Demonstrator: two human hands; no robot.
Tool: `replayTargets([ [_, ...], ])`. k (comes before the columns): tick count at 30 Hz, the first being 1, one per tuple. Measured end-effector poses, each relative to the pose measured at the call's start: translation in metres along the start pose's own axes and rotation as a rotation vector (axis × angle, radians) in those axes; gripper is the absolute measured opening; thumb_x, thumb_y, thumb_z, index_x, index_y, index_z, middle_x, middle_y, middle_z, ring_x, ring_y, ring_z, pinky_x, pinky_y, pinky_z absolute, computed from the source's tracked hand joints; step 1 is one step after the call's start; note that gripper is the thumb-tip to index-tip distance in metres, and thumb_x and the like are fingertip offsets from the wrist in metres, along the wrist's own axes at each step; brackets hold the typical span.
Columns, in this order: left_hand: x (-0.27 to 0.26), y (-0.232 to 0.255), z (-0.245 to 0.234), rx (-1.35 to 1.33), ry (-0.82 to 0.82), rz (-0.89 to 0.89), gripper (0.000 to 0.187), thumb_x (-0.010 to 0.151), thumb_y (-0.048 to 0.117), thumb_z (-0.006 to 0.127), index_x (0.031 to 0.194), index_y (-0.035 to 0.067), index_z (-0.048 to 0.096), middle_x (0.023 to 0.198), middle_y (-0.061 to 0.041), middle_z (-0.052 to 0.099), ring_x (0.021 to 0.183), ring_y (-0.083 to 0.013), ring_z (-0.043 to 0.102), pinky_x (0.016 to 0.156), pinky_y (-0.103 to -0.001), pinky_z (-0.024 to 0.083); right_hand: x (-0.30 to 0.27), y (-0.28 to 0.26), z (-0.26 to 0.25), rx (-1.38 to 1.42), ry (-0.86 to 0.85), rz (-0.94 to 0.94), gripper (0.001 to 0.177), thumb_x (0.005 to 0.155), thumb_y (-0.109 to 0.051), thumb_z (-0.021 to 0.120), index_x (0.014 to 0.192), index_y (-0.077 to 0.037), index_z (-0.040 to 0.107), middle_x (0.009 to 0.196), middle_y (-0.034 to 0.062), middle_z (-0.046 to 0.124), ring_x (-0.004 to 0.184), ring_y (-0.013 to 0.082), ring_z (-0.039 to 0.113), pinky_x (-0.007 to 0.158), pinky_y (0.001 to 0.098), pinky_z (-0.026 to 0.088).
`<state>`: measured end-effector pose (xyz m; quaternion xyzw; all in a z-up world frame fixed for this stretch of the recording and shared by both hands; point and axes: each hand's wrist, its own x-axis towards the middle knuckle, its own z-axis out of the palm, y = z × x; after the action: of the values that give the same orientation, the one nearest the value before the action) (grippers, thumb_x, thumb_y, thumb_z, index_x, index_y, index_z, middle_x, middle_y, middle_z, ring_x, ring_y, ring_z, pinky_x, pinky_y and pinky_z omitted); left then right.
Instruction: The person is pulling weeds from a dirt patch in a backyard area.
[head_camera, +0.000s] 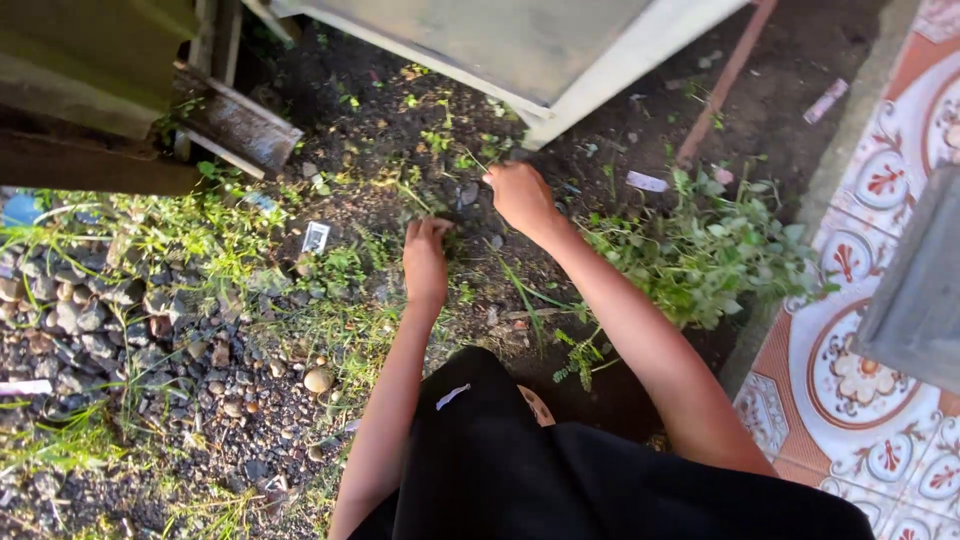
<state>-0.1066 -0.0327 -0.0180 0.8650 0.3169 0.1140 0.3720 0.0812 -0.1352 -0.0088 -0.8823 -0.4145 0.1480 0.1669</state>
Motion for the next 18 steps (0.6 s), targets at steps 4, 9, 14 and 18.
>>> replayTargets([
  [4,-0.017,0.059,0.011,-0.160,-0.087,-0.243,0.021,0.099,-0.008,0.056,0.107,0.003,0.073,0.104,-0.015,0.067,0.083,-0.0293,0.069,0.075,-0.043,0.056,-0.050,0.045,-0.036,0.049,0.140,-0.011,0.027,0.100,-0.020,0.061,0.088,0.002,0.071,0.085,0.0237,0.071,0.073,0.0411,0.068,0.068,0.0510,0.055],
  [9,-0.045,0.152,0.063,-0.384,-0.230,0.219,0.041,0.085,-0.015,0.059,0.111,0.010,0.077,0.113,-0.019,0.073,0.102,-0.0298,0.073,0.095,-0.036,0.059,-0.113,0.078,-0.130,-0.211,-0.025,0.415,0.032,0.112,-0.022,0.053,0.098,-0.002,0.074,0.090,0.0222,0.072,0.084,0.0379,0.072,0.076,0.0508,0.058],
  [14,-0.063,0.194,0.086,0.021,-0.184,0.326,0.067,0.080,-0.001,0.070,0.142,0.021,0.055,0.146,-0.023,0.046,0.128,-0.0419,0.052,0.092,-0.045,0.059,-0.147,0.102,-0.128,-0.530,0.129,0.395,0.033,0.082,-0.009,0.066,0.114,0.003,0.066,0.120,0.0245,0.062,0.107,0.0398,0.059,0.083,0.0552,0.051],
  [18,-0.058,0.129,0.077,0.544,-0.103,-0.045,0.064,0.078,0.012,0.071,0.136,0.009,0.047,0.128,-0.019,0.045,0.119,-0.0376,0.051,0.076,-0.046,0.062,-0.137,0.024,-0.096,0.053,0.193,0.392,0.006,0.090,-0.004,0.063,0.095,-0.003,0.065,0.095,0.0147,0.067,0.088,0.0277,0.065,0.075,0.0430,0.052],
])
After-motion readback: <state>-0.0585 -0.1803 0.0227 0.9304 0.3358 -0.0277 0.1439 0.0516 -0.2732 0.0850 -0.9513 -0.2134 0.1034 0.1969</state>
